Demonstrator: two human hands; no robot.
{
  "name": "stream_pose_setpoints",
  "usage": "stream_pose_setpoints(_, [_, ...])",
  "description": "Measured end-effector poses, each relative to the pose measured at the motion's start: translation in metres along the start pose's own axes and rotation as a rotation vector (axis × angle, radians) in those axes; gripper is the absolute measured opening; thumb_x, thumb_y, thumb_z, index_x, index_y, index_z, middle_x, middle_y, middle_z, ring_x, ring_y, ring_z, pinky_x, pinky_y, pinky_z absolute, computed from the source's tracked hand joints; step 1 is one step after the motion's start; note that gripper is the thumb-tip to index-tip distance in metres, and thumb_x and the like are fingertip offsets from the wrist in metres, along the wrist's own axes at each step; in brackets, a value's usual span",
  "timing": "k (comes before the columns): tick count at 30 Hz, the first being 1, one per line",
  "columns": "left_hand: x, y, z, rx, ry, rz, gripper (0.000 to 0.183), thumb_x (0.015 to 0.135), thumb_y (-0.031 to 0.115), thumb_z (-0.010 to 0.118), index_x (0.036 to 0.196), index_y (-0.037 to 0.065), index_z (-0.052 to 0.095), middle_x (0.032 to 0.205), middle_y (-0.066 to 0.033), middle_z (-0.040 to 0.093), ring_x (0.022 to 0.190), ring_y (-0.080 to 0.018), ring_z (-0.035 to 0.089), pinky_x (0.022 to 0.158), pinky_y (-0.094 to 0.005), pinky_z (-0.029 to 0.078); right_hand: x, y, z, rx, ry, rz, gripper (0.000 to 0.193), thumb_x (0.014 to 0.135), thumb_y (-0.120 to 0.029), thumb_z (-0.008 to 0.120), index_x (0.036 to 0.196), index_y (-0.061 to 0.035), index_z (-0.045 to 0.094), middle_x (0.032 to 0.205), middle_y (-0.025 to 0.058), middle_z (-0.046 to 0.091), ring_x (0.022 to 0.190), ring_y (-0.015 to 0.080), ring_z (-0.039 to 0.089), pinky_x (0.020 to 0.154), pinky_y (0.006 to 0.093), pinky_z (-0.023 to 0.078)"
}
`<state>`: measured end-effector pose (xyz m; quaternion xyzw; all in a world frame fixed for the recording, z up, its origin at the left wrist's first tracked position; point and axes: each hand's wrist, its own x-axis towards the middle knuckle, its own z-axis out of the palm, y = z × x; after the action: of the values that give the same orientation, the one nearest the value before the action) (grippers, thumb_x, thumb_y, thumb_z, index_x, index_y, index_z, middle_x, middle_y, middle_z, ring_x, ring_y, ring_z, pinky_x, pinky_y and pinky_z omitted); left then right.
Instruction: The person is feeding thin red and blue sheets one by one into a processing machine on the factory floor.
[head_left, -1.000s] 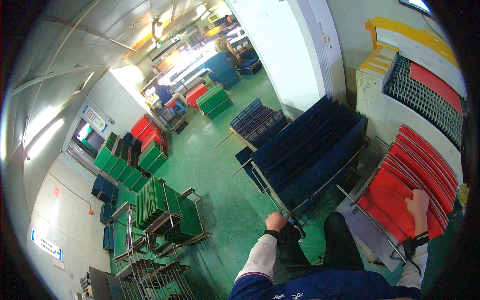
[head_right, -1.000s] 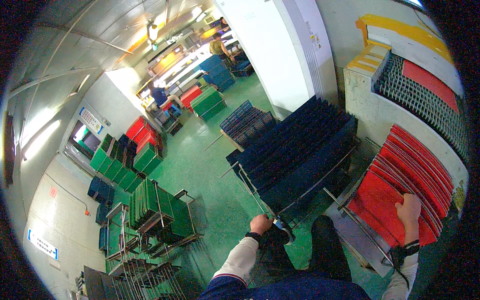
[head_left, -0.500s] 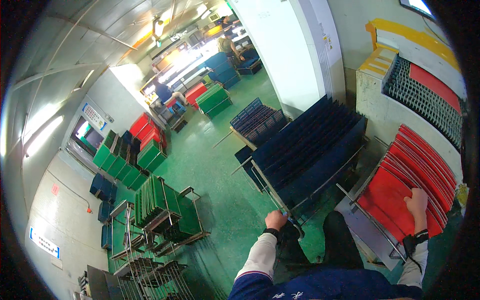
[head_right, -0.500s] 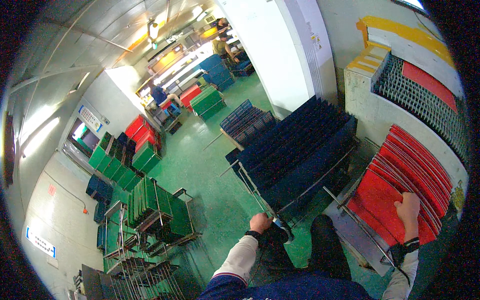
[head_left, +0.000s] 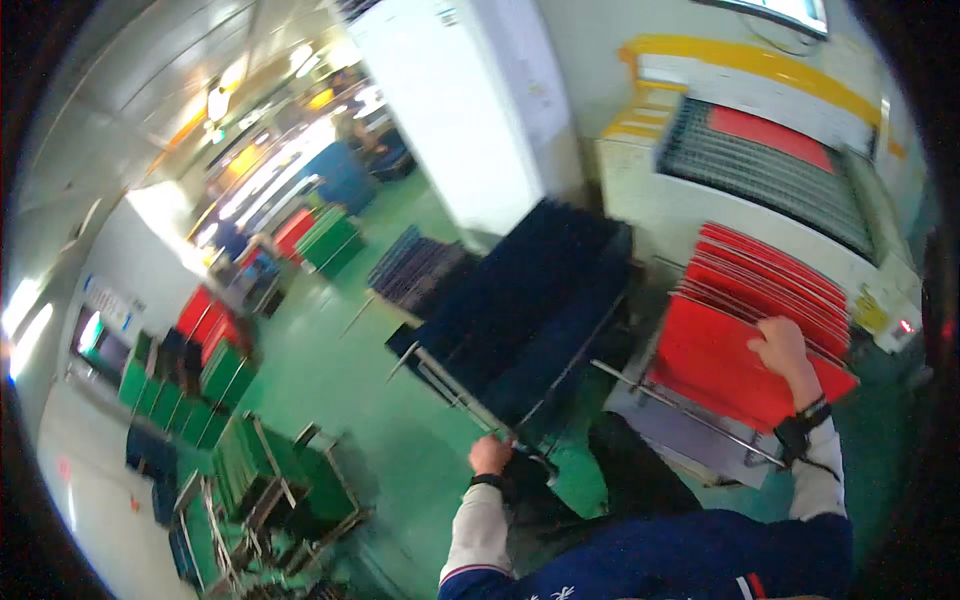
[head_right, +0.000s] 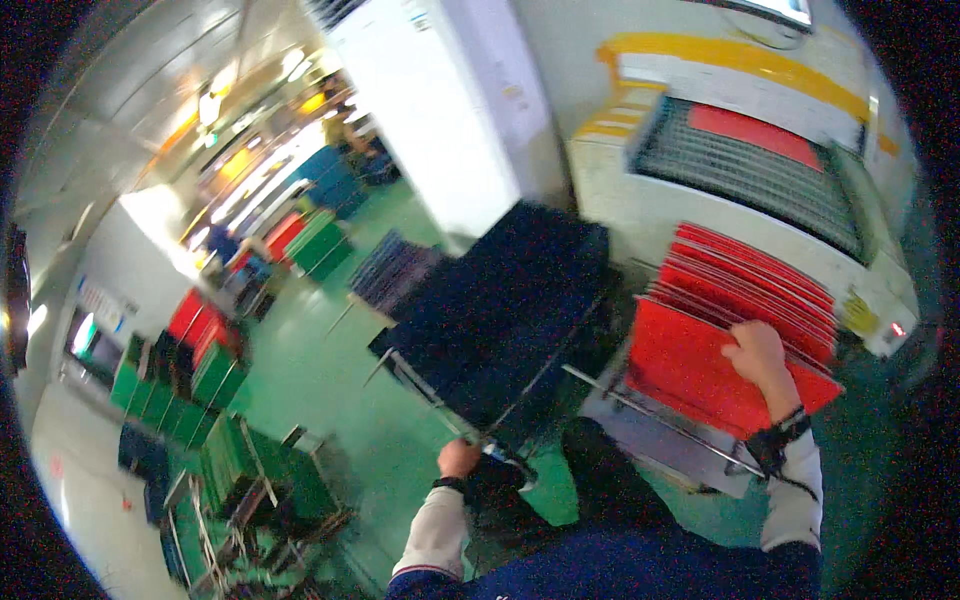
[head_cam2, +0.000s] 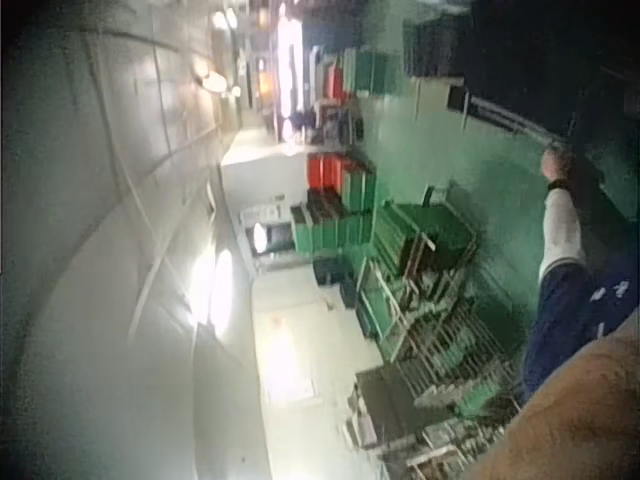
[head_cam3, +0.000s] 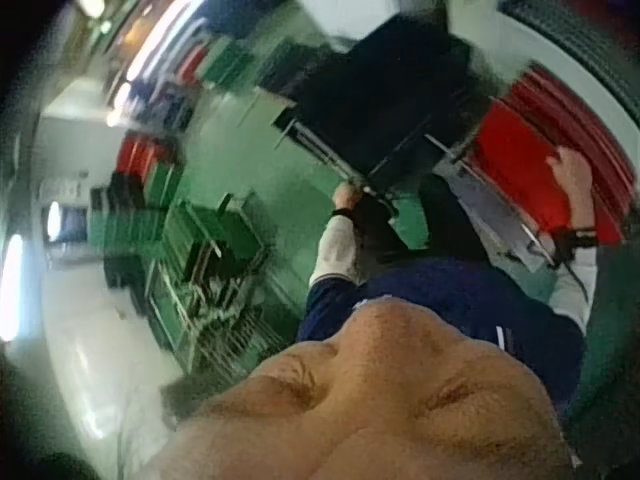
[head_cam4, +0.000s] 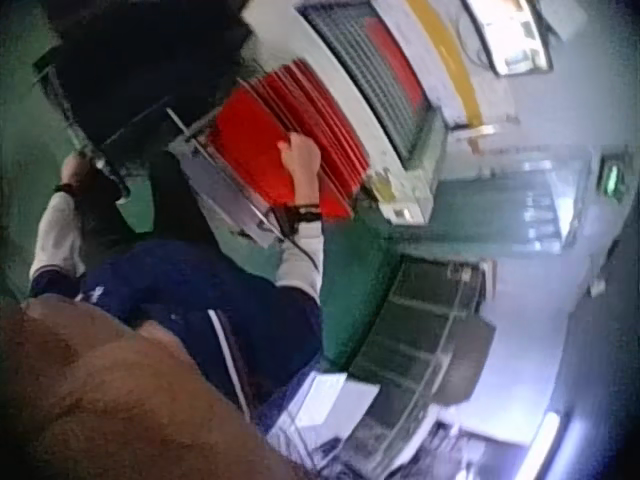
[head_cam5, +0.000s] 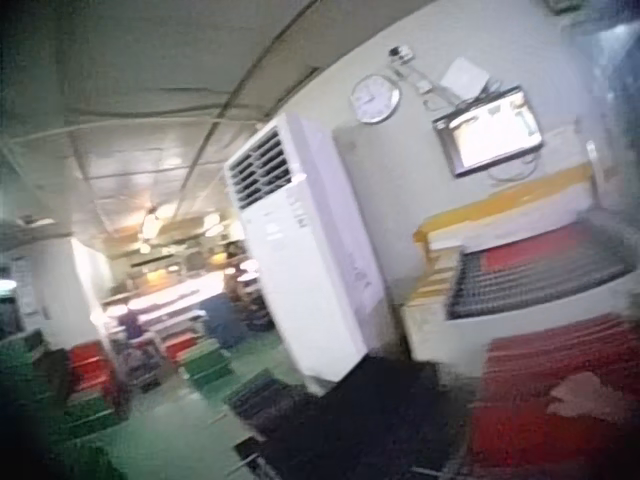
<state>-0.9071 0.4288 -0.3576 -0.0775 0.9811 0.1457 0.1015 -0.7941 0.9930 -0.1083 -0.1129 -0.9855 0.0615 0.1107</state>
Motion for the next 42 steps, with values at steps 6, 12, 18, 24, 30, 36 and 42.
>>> stream_pose_setpoints(6, [0.006,-0.020,0.006,-0.023,-0.013,-0.022,0.059,0.080,0.060,0.059,0.093,0.004,0.073,0.094,-0.0223,0.070,0.092,-0.0405,0.067,0.081,-0.0488,0.053,0.017,0.000,-0.099,0.041,0.038,-0.008,0.026,0.071,-0.027,0.073,0.083,-0.0042,0.070,0.081,0.0216,0.065,0.082,0.0395,0.063,0.073,0.0494,0.049])
stream_pose_setpoints(12, [0.007,-0.009,0.009,0.012,0.040,0.006,0.053,0.078,0.056,0.064,0.093,0.007,0.074,0.092,-0.0221,0.070,0.091,-0.0407,0.067,0.080,-0.0491,0.053,0.014,0.071,-0.136,0.240,0.125,0.157,0.029,0.072,-0.022,0.074,0.093,-0.0012,0.072,0.083,0.0191,0.069,0.073,0.0308,0.067,0.068,0.0406,0.051])
stream_pose_setpoints(18, [0.006,-0.010,0.008,0.029,0.018,0.026,0.049,0.078,0.051,0.065,0.093,0.004,0.073,0.091,-0.0215,0.070,0.091,-0.0398,0.067,0.080,-0.0478,0.053,0.028,0.145,-0.104,1.667,0.464,0.595,0.039,0.084,-0.020,0.073,0.116,-0.0015,0.063,0.104,0.0100,0.070,0.088,0.0241,0.068,0.080,0.0412,0.054])
stream_pose_setpoints(24, [0.005,-0.010,0.002,0.068,0.010,-0.037,0.047,0.078,0.049,0.064,0.091,0.005,0.074,0.092,-0.0214,0.070,0.091,-0.0401,0.067,0.081,-0.0492,0.053,0.069,0.170,-0.039,2.084,0.465,0.268,0.041,0.085,-0.018,0.072,0.121,-0.0067,0.057,0.121,0.0102,0.062,0.110,0.0241,0.058,0.099,0.0426,0.045])
stream_pose_setpoints(30, [0.007,-0.015,0.009,0.026,0.051,0.017,0.047,0.077,0.048,0.064,0.089,0.003,0.073,0.091,-0.0227,0.069,0.090,-0.0413,0.067,0.080,-0.0505,0.053,0.113,0.204,0.014,2.218,0.671,0.570,0.018,0.087,-0.013,0.068,0.097,-0.0068,0.055,0.092,0.0102,0.059,0.089,0.0266,0.058,0.087,0.0403,0.048])
stream_pose_setpoints(36, [0.011,-0.016,0.011,0.034,-0.046,-0.030,0.045,0.077,0.045,0.066,0.091,0.003,0.073,0.092,-0.0223,0.069,0.091,-0.0413,0.066,0.080,-0.0506,0.053,0.114,0.174,0.011,1.995,0.482,0.793,0.018,0.091,-0.021,0.065,0.088,-0.0082,0.052,0.073,0.0049,0.056,0.069,0.0199,0.057,0.064,0.0302,0.051])
stream_pose_setpoints(42, [0.014,-0.014,0.016,0.031,-0.003,-0.005,0.044,0.077,0.045,0.066,0.093,0.005,0.073,0.092,-0.0218,0.070,0.091,-0.0409,0.067,0.079,-0.0493,0.054,0.126,0.196,0.016,1.926,0.227,0.746,0.022,0.091,-0.031,0.065,0.091,-0.0096,0.059,0.071,0.0007,0.057,0.066,0.0132,0.056,0.059,0.0266,0.048])
